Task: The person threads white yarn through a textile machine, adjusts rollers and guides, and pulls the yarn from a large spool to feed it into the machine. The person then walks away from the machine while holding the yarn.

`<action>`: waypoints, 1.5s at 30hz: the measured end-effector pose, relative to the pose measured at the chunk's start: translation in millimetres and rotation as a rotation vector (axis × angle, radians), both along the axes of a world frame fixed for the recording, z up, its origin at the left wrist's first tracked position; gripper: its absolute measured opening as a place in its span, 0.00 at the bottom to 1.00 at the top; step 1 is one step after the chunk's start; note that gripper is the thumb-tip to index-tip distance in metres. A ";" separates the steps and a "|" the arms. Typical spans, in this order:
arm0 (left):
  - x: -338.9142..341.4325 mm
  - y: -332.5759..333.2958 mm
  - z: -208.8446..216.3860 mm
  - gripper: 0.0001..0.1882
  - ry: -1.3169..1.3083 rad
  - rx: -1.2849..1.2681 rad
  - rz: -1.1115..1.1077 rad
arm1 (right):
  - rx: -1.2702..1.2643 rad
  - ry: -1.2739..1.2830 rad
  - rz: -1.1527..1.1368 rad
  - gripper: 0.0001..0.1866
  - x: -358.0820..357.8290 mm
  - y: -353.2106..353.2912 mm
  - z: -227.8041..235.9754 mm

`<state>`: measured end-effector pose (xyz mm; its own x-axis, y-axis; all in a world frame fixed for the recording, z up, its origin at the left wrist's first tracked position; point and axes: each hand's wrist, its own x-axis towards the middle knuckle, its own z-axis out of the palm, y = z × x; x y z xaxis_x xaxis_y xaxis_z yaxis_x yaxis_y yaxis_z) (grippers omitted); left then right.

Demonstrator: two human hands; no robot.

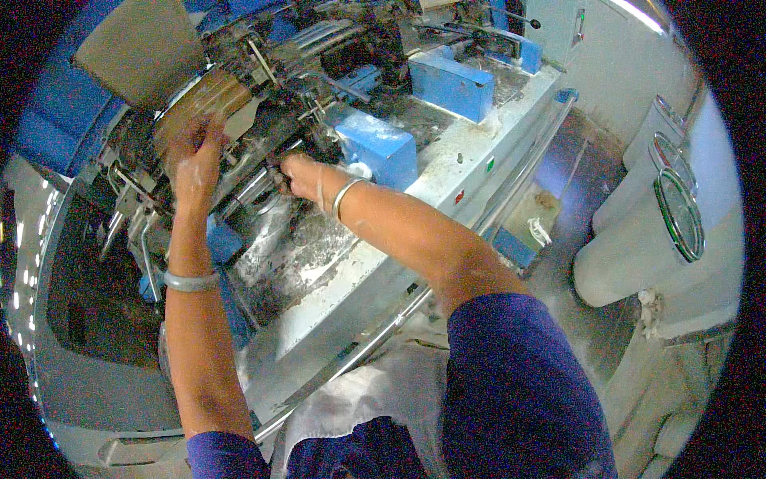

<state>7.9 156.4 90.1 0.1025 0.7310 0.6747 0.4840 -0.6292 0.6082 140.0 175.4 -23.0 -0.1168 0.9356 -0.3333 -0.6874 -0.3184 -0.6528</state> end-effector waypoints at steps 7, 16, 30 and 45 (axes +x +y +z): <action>-0.4 -9.8 5.6 0.22 0.024 0.020 0.028 | 0.414 -0.819 0.335 0.10 8.3 -59.8 54.2; -6.5 -2.3 4.5 0.25 -0.062 0.026 0.046 | 0.933 -2.293 -0.593 0.08 70.8 -43.3 110.6; -6.5 4.7 1.8 0.27 -0.115 -0.056 0.013 | 0.398 -2.551 0.314 0.18 50.1 -64.8 117.4; -7.4 -13.0 9.4 0.26 -0.198 0.059 0.079 | 0.985 -2.108 0.050 0.15 12.7 -89.2 27.2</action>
<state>0.5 143.4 99.5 -0.0925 0.6899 0.7180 0.4077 -0.6316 0.6594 152.7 86.2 4.2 -0.3600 0.8395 0.4070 0.8951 0.4338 -0.1030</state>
